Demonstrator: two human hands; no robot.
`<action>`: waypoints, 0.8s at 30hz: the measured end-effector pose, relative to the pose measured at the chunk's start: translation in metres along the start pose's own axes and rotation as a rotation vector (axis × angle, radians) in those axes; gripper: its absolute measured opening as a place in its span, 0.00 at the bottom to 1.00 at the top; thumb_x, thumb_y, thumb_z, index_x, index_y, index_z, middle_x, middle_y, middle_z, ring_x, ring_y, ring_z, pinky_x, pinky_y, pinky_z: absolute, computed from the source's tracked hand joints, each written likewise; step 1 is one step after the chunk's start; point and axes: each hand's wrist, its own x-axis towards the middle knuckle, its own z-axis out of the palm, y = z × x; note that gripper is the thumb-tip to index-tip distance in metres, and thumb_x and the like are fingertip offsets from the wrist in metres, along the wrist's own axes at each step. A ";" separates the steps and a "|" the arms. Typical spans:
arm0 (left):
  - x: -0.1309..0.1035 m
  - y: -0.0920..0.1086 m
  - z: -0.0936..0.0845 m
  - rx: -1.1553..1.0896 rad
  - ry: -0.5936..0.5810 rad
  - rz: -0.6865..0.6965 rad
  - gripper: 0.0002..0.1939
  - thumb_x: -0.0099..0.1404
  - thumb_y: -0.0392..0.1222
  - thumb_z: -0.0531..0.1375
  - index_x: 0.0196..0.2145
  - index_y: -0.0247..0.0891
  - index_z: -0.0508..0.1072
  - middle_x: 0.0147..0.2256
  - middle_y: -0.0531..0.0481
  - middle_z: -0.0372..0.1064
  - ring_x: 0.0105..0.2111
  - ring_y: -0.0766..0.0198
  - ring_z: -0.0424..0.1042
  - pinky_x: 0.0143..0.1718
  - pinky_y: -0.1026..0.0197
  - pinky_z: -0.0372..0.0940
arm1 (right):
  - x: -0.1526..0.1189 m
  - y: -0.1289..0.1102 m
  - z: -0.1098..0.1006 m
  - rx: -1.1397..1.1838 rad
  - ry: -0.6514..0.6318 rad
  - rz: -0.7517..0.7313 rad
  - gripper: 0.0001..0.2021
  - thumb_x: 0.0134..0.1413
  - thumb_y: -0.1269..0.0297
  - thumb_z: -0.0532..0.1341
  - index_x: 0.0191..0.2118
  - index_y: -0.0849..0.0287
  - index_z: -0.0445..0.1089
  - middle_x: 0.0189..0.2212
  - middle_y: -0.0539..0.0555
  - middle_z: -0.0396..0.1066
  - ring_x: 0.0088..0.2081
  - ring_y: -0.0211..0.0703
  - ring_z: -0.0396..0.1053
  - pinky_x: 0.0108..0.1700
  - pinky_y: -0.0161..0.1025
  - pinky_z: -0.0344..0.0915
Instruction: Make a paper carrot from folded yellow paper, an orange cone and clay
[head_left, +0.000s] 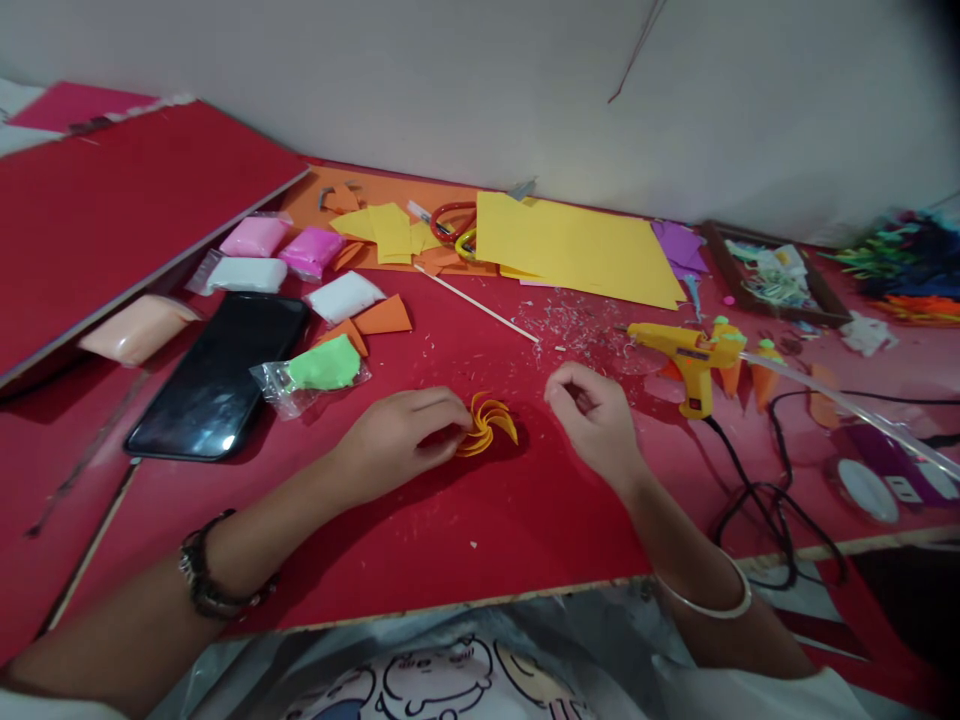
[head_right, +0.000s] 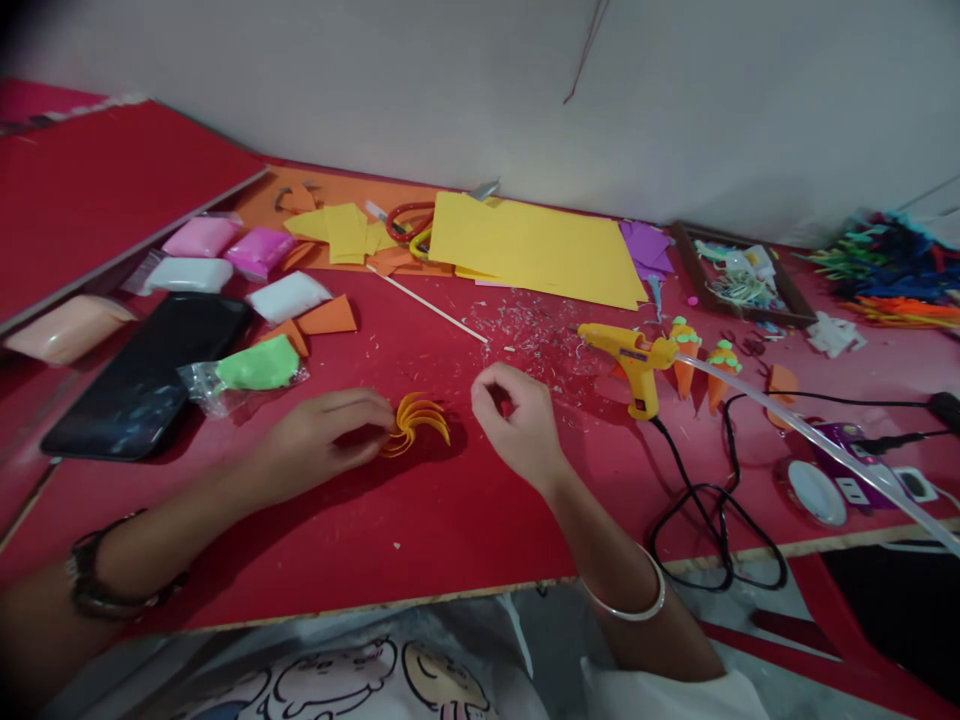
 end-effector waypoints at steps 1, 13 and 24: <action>0.000 0.000 0.000 0.005 0.011 0.005 0.06 0.61 0.36 0.51 0.35 0.38 0.67 0.36 0.50 0.68 0.35 0.68 0.68 0.37 0.68 0.62 | 0.000 0.001 0.001 0.025 0.013 -0.004 0.04 0.46 0.74 0.53 0.26 0.58 0.59 0.22 0.46 0.58 0.24 0.32 0.57 0.26 0.32 0.55; -0.001 0.000 -0.001 0.157 0.092 0.099 0.05 0.61 0.35 0.52 0.35 0.38 0.67 0.35 0.51 0.69 0.35 0.67 0.68 0.36 0.67 0.61 | -0.002 -0.004 -0.001 -0.082 -0.116 -0.148 0.06 0.45 0.75 0.55 0.29 0.59 0.66 0.23 0.46 0.66 0.22 0.31 0.60 0.25 0.29 0.56; -0.001 0.000 -0.002 0.247 0.101 0.154 0.06 0.61 0.36 0.52 0.36 0.38 0.67 0.36 0.49 0.69 0.37 0.66 0.68 0.38 0.65 0.62 | -0.002 -0.008 -0.005 -0.027 -0.185 -0.260 0.06 0.47 0.73 0.56 0.32 0.57 0.66 0.26 0.49 0.66 0.29 0.35 0.64 0.32 0.35 0.62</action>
